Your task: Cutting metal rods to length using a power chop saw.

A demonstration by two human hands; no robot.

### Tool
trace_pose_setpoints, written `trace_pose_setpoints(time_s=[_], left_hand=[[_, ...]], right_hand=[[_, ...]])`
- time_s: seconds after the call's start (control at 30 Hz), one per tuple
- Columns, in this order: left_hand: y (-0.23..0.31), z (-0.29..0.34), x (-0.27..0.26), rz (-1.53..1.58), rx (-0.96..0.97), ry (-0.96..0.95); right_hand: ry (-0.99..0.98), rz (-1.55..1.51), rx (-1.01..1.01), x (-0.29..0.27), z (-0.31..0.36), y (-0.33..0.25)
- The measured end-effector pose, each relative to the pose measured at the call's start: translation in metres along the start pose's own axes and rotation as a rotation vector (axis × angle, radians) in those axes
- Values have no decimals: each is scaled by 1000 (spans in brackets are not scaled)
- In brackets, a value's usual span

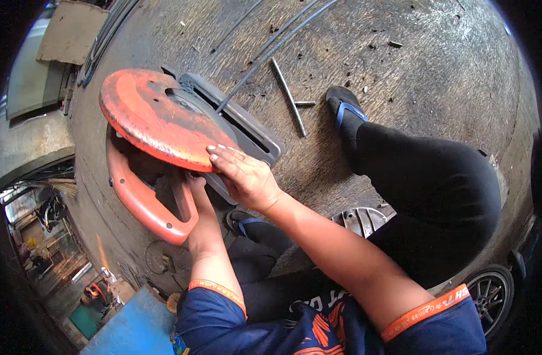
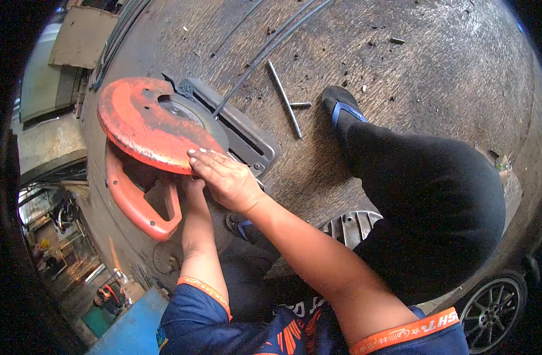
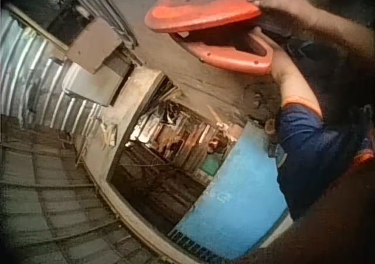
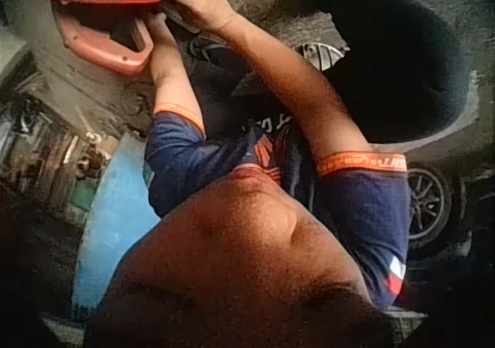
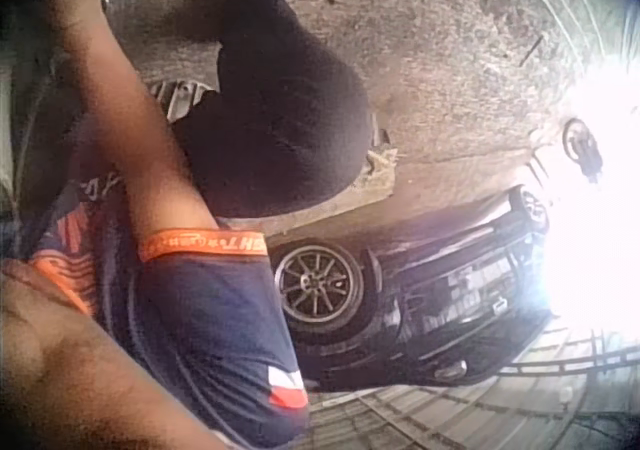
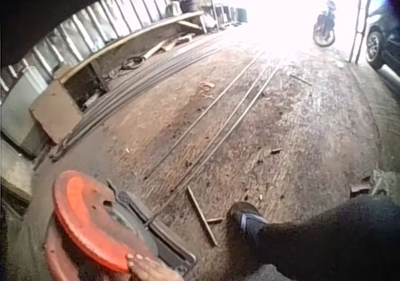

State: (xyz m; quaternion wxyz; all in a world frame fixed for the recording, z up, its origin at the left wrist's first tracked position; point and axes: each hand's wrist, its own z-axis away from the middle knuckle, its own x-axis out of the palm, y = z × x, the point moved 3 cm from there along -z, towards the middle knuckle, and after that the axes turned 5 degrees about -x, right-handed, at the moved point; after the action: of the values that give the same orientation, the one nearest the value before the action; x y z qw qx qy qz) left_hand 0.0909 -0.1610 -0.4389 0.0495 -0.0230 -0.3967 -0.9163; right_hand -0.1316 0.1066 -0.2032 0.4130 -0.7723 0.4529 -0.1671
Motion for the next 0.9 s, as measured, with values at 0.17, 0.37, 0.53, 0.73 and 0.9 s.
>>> trace_pose_setpoints(time_s=[0.17,0.37,0.53,0.73,0.9], left_hand=[[-15,51,-108,-30,-45,-56],[6,63,-141,-33,-72,-80],[42,8,-79,-5,-61,-85],[25,-40,-19,188,-89,-67],[-11,-41,-24,371,-115,-31]], right_hand=[[-22,32,65,-8,21,14],[-31,46,65,-12,28,19],[-11,13,31,-5,20,7],[-28,50,-16,-4,-23,-13],[-84,192,-20,12,-84,-34]])
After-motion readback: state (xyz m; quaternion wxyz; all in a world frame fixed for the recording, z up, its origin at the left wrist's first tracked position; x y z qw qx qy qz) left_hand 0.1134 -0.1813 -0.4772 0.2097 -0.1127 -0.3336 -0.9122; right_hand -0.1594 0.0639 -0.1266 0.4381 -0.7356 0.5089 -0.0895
